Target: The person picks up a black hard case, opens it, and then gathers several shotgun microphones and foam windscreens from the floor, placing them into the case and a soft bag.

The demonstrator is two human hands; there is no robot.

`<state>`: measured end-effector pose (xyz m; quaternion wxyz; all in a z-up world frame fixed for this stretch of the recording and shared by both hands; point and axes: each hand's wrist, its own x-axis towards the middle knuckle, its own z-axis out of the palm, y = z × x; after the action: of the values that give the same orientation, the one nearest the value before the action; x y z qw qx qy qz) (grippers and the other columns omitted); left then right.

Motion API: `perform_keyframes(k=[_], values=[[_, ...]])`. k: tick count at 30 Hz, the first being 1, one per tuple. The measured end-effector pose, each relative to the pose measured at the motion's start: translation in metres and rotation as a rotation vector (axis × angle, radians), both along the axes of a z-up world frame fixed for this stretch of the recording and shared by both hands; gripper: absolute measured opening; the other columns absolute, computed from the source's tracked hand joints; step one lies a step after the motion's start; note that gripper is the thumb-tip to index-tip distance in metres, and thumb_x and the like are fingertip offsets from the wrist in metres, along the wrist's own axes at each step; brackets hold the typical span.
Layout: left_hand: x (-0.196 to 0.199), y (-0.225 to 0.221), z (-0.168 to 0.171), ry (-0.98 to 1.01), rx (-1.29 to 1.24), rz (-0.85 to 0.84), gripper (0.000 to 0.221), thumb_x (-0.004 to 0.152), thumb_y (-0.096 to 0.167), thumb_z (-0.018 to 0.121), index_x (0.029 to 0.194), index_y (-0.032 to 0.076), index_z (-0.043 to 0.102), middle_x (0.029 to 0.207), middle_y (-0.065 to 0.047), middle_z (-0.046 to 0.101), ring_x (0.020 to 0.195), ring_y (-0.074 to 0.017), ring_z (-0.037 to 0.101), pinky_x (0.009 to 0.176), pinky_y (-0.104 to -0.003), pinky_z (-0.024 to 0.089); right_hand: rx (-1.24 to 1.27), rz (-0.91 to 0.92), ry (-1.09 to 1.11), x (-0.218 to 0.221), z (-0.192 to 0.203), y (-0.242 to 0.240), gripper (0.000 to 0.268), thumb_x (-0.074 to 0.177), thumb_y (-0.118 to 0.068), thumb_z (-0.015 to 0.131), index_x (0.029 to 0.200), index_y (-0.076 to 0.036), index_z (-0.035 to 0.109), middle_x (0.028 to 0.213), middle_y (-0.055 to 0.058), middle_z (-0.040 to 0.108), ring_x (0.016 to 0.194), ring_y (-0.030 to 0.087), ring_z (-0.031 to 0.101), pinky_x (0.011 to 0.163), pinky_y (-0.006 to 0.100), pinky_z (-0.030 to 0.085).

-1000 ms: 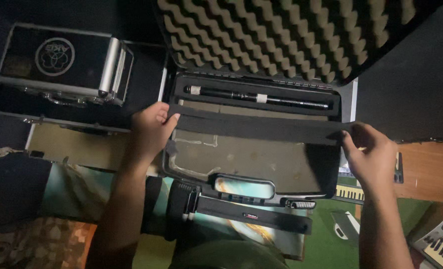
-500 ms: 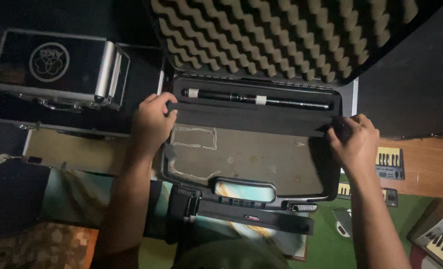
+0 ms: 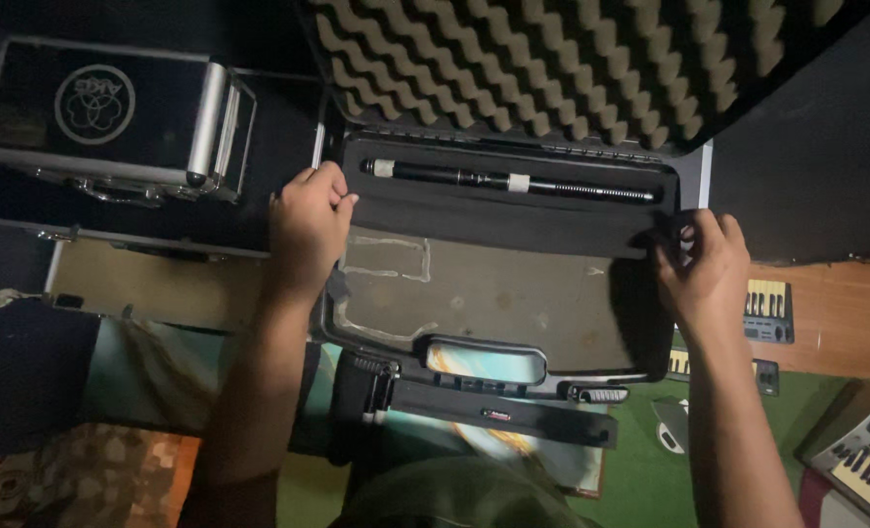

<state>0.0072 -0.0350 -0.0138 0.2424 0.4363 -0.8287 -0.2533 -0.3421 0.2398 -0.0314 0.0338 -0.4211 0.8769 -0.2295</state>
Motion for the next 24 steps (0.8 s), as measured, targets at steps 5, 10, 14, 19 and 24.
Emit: perform_keyframes(k=[5,10,14,19,24], values=[[-0.004,0.007,-0.008,-0.086,-0.196,0.025,0.013,0.089,0.009,0.078,0.087,0.005,0.066,0.082,-0.007,0.066,0.081,-0.0293,0.066,0.080,-0.045,0.047,-0.080,0.003,0.041,0.007,-0.006,-0.001,0.022,0.092,-0.001,0.075,0.112,0.003,0.066,0.112,0.021,0.059,0.090,0.032,0.069,0.078,0.038,0.061],[0.006,0.014,-0.002,-0.065,-0.227,-0.062,0.013,0.089,0.013,0.077,0.100,0.006,0.072,0.097,-0.008,0.068,0.094,-0.0297,0.066,0.089,-0.044,0.043,0.069,0.064,0.160,0.008,0.000,0.006,0.041,0.102,-0.036,0.076,0.119,0.000,0.070,0.130,0.026,0.056,0.112,0.041,0.058,0.091,0.052,0.052],[0.012,0.018,-0.002,-0.198,-0.313,-0.175,0.042,0.073,0.030,0.086,0.105,0.005,0.073,0.104,-0.012,0.065,0.097,-0.0305,0.062,0.087,-0.046,0.038,0.178,0.258,0.370,0.010,-0.004,0.009,0.056,0.083,-0.053,0.080,0.113,-0.006,0.072,0.141,0.024,0.052,0.133,0.041,0.045,0.105,0.053,0.039],[0.005,0.012,-0.019,-0.272,-0.444,-0.076,0.034,0.083,0.035,0.087,0.103,0.012,0.073,0.103,-0.004,0.063,0.097,-0.0254,0.061,0.086,-0.043,0.039,0.146,0.231,0.443,0.004,-0.020,0.003,0.042,0.083,-0.032,0.081,0.121,-0.015,0.075,0.143,0.016,0.055,0.132,0.038,0.048,0.106,0.049,0.040],[0.007,0.012,-0.032,-0.259,-0.488,-0.033,0.036,0.079,0.034,0.089,0.103,0.013,0.074,0.103,-0.002,0.063,0.097,-0.0257,0.059,0.085,-0.043,0.038,0.093,0.227,0.403,0.003,-0.023,0.002,0.036,0.089,-0.034,0.084,0.117,-0.012,0.074,0.147,0.017,0.055,0.129,0.040,0.048,0.103,0.051,0.040]])
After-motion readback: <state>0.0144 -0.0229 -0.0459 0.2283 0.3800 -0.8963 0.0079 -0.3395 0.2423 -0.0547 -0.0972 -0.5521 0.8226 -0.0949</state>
